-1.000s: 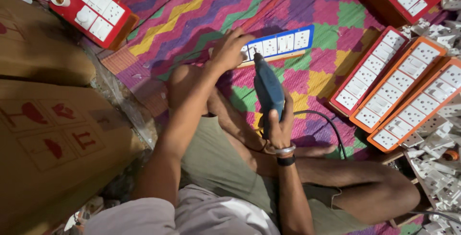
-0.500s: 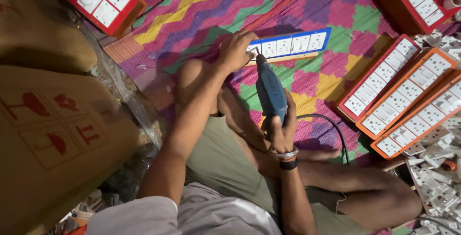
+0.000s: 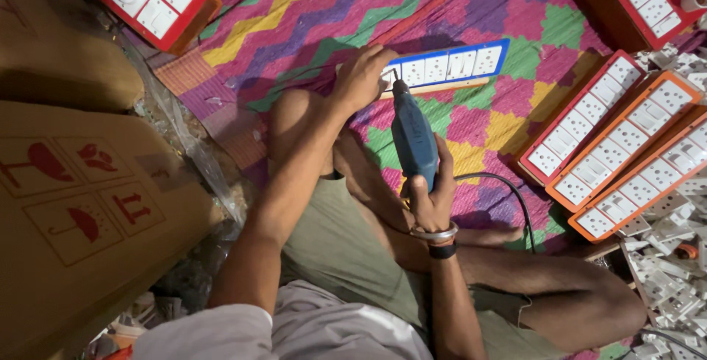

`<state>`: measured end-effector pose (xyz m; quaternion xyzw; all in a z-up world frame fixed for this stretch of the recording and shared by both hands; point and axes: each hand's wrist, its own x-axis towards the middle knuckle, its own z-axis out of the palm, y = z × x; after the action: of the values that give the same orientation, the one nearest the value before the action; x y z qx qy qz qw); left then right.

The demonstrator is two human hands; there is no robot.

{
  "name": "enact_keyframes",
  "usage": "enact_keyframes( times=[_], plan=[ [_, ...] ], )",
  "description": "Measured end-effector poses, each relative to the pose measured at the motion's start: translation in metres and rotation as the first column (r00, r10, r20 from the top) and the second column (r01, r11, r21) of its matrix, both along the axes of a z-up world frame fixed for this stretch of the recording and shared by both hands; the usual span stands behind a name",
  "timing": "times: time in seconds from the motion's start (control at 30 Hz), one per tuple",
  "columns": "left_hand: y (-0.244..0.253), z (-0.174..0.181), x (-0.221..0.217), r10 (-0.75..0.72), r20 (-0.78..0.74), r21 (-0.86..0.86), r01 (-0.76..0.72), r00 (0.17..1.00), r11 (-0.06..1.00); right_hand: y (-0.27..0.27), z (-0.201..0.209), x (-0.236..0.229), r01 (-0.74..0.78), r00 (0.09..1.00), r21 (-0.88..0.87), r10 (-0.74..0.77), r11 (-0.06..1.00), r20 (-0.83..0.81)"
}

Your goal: The person sits on the floor and uses a power drill to fasten screws into multiple electrical socket boards. They handle several boards, drilling into each one before setting it aside and picking up the next.

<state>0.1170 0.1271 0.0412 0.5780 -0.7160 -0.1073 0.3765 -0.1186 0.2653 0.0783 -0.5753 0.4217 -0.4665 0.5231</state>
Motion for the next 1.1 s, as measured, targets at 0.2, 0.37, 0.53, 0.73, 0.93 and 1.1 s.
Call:
enact_keyframes(
  times=[0.2, 0.37, 0.53, 0.73, 0.93, 1.1],
  plan=[
    [-0.001, -0.017, 0.01, 0.058, -0.118, 0.227, -0.03, 0.991, 0.974, 0.007, -0.011, -0.004, -0.021, 1.0, -0.025, 0.021, 0.999, -0.014],
    [-0.006, -0.034, 0.017, 0.007, -0.098, 0.111, 0.004, 0.995, 0.994, 0.005, -0.011, 0.002, -0.044, 0.999, 0.077, 0.041, 0.996, 0.034],
    [-0.002, -0.035, 0.012, 0.031, -0.065, 0.142, -0.022, 0.997, 0.99, 0.001, -0.001, 0.008, -0.032, 0.999, 0.059, 0.031, 0.998, 0.014],
    [0.005, -0.013, 0.011, 0.042, 0.006, 0.157, -0.043, 0.999, 0.987, 0.002, 0.006, 0.011, -0.021, 0.996, 0.058, 0.026, 0.998, -0.086],
    [0.015, -0.011, 0.035, 0.078, -0.047, 0.131, -0.072, 0.996, 0.989, 0.003, 0.008, 0.009, -0.096, 0.994, 0.06, 0.099, 0.994, -0.049],
    [0.013, -0.033, 0.045, 0.087, -0.066, 0.134, -0.078, 0.994, 0.988, 0.004, 0.005, 0.013, -0.141, 0.983, 0.03, 0.144, 0.99, -0.114]
  ],
)
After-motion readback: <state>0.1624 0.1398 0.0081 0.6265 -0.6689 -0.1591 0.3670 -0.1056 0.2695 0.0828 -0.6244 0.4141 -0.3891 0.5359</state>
